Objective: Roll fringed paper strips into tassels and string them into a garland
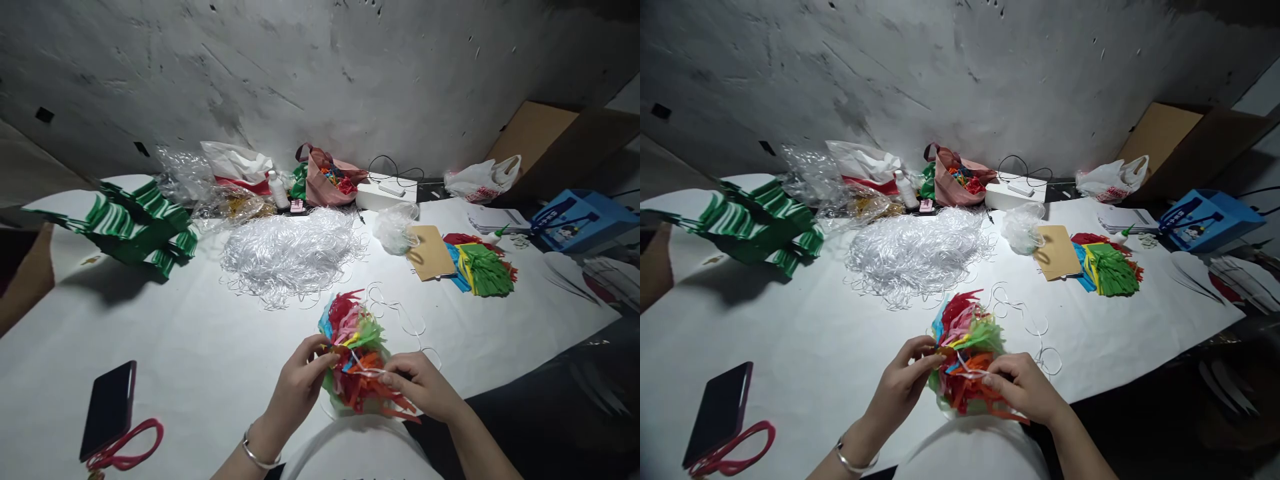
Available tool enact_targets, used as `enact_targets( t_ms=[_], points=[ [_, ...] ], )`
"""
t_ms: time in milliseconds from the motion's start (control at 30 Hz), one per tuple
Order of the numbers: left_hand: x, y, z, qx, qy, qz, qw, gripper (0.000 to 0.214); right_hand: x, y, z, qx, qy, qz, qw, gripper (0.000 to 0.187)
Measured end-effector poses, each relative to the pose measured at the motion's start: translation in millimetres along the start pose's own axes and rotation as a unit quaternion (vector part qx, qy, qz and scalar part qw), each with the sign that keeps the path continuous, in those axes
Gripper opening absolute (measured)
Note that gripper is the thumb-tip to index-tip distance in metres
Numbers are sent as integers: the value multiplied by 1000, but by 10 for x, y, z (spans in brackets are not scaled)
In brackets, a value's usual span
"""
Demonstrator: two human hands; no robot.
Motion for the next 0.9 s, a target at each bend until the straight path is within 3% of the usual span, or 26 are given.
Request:
enact_targets(
  t_ms=[267,500,700,900],
  points=[
    [-27,76,-74,63,28,25,997,27,21,33,13,25,-18,8,999,32],
    [-29,8,-189,36,114,-44,992,23,28,4,0,57,-21,-2,998,32],
    [-7,210,-215,121,131,0,984,17,9,1,-27,53,-10,13,998,30],
    [86,237,-78,7,95,31,995,25,23,-72,153,-39,-71,5,997,29]
  ],
)
Point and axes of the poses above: each hand's wrist, its own x-axis towards the middle knuckle, its own z-axis out of the back of the hand, y = z × x, the point moved 9 cm from there along x, towards the middle knuckle, and after that the axes turned 8 degrees about -y, right-handed, at the moved point
